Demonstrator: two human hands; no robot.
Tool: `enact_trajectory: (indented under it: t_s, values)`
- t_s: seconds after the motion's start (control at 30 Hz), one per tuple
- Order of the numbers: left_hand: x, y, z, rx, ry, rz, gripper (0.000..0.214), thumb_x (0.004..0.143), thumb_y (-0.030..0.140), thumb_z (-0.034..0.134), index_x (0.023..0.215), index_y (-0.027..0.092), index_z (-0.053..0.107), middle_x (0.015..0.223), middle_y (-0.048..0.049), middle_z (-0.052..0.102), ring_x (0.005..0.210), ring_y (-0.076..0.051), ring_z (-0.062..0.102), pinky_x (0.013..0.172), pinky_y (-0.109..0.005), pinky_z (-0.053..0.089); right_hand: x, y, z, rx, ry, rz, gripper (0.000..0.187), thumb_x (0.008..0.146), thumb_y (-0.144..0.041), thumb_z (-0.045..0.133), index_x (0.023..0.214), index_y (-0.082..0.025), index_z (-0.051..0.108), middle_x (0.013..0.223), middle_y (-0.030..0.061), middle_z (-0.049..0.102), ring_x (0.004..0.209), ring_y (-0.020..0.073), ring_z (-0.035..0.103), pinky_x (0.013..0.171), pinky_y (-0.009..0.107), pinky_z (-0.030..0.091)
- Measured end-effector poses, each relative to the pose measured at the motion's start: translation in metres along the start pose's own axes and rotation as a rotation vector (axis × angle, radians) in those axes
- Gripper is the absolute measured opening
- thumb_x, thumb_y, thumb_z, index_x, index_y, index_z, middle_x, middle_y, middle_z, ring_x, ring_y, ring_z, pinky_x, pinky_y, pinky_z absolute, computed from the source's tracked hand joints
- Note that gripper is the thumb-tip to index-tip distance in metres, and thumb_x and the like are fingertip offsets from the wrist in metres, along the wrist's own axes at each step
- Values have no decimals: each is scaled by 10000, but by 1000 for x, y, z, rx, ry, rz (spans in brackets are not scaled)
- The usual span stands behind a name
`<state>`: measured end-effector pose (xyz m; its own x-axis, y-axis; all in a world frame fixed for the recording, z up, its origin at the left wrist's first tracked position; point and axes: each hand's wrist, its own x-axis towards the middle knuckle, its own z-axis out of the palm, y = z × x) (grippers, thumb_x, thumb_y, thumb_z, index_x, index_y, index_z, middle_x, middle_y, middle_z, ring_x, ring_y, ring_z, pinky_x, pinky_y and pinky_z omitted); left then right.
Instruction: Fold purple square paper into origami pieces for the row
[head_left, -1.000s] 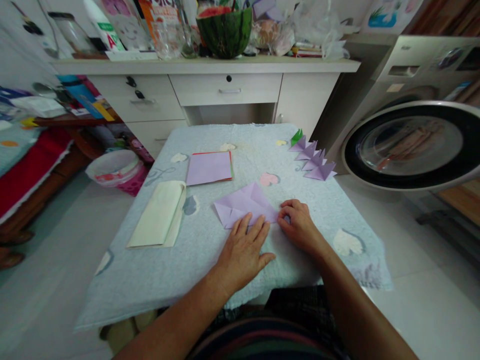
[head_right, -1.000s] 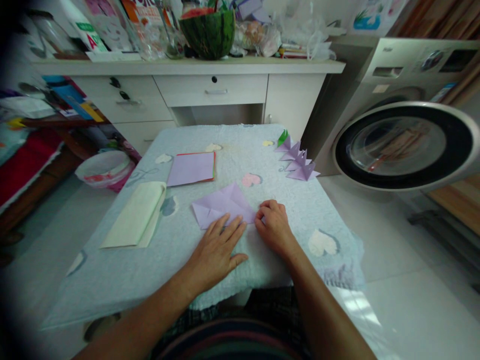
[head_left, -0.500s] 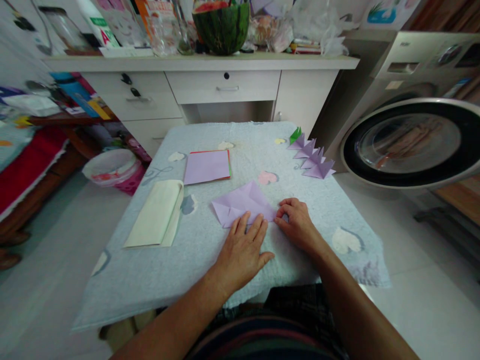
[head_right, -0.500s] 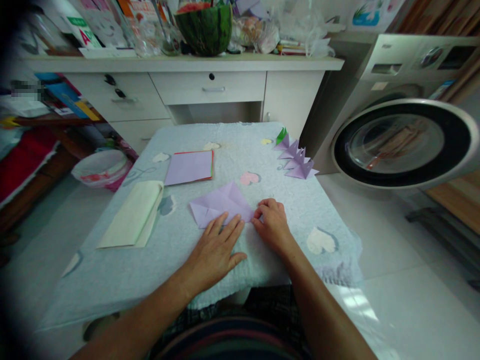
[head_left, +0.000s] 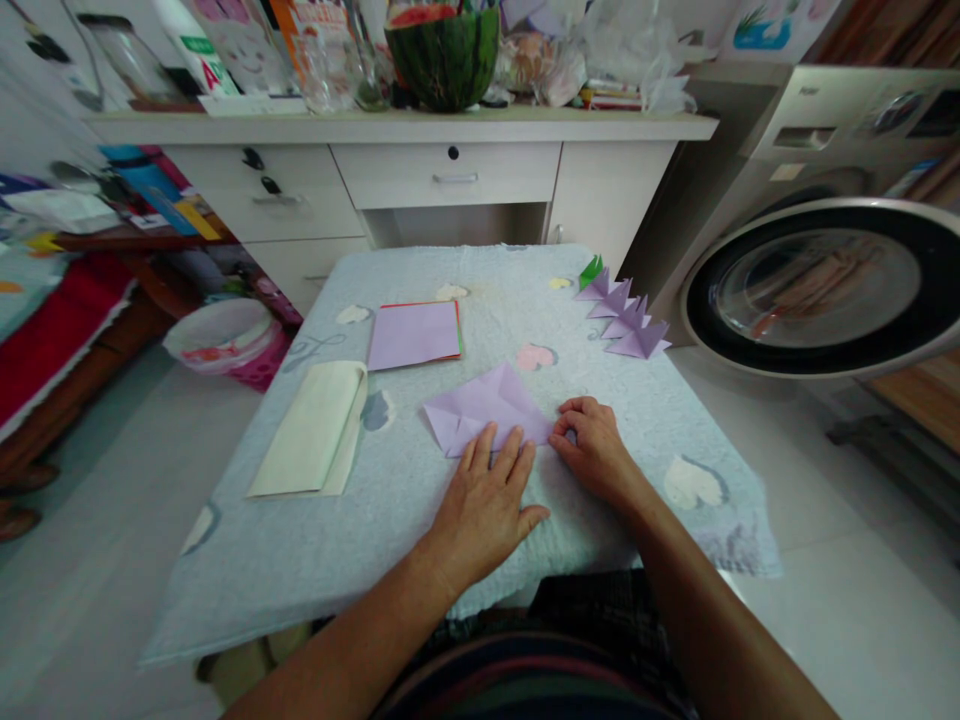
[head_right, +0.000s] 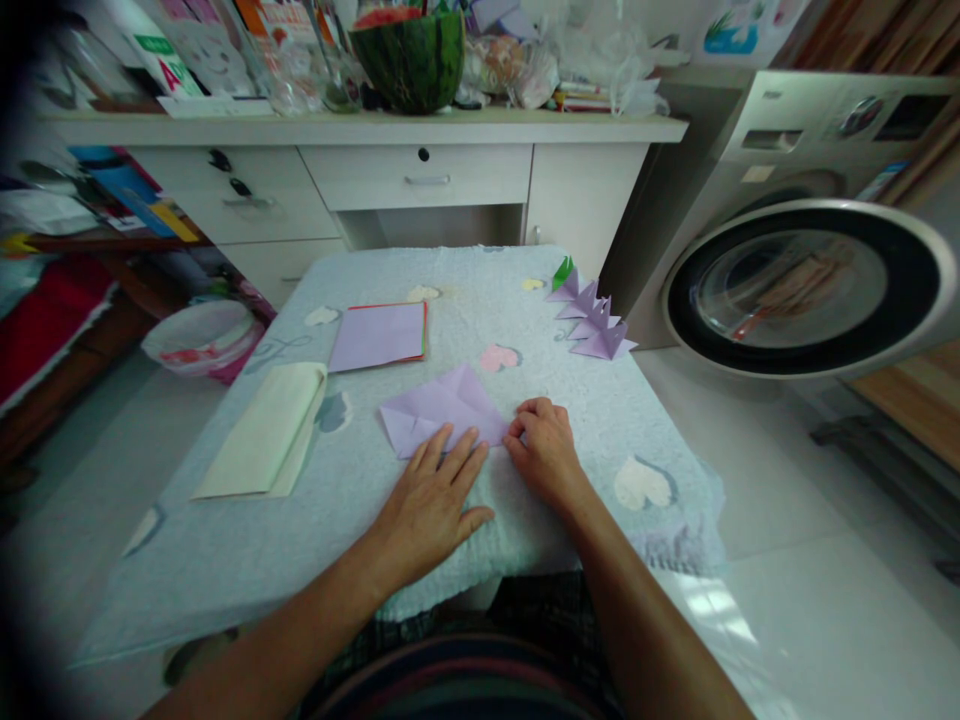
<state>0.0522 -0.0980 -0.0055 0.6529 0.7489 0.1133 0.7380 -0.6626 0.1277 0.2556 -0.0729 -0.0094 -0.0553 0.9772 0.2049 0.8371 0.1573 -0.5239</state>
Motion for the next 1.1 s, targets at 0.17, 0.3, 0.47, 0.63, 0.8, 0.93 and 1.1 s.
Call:
enact_trajectory:
  t_s: [0.17, 0.3, 0.47, 0.63, 0.8, 0.93, 1.1]
  values:
    - [0, 0, 0, 19, 6, -13, 728, 878, 641, 473, 1433, 174, 415, 1536, -132, 349, 1423, -392, 241, 1136, -543, 249, -1, -1, 0, -15, 2, 10, 66, 800, -191, 619, 736, -195, 636, 1040, 95, 575, 1019, 252, 519, 946, 447, 389]
    - [1, 3, -3, 27, 21, -16, 726, 868, 662, 467, 1451, 236, 387, 1520, -134, 367, 1406, -392, 276, 1119, -549, 263, -1, -1, 1, -8, 10, 6, 65, 798, -184, 620, 735, -193, 635, 1039, 94, 574, 1017, 251, 515, 947, 448, 386]
    - [3, 9, -6, 35, 36, -41, 690, 858, 686, 452, 1431, 304, 409, 1502, -129, 385, 1393, -407, 289, 1097, -575, 266, 0, 0, 3, 5, 20, 20, 57, 785, -164, 634, 731, -184, 639, 1044, 102, 571, 1029, 255, 512, 953, 443, 376]
    - [3, 10, -6, 18, 31, -54, 684, 859, 691, 440, 1422, 303, 422, 1500, -123, 391, 1392, -405, 292, 1103, -565, 261, 0, 0, 3, 24, 26, 26, 67, 778, -151, 638, 719, -182, 637, 1040, 101, 573, 1019, 250, 515, 957, 436, 367]
    - [4, 7, -5, 5, 22, -44, 679, 866, 687, 436, 1424, 299, 417, 1506, -123, 388, 1416, -366, 271, 1130, -585, 206, 0, 0, 3, 25, 22, 30, 62, 770, -148, 638, 718, -180, 631, 1032, 101, 576, 1010, 250, 519, 948, 432, 366]
    - [4, 4, -1, -28, 21, 19, 685, 897, 656, 413, 1448, 250, 381, 1543, -112, 339, 1451, -290, 225, 1173, -530, 175, 0, -1, 2, 14, 36, 33, 68, 766, -150, 626, 711, -188, 615, 1028, 95, 577, 1000, 248, 517, 940, 430, 366]
    - [4, 1, 1, -67, -11, 28, 677, 912, 645, 390, 1460, 250, 356, 1573, -87, 290, 1459, -271, 214, 1176, -514, 200, 0, -1, 3, 16, 30, 28, 43, 763, -151, 610, 749, -189, 596, 1011, 98, 575, 999, 251, 515, 930, 426, 367]
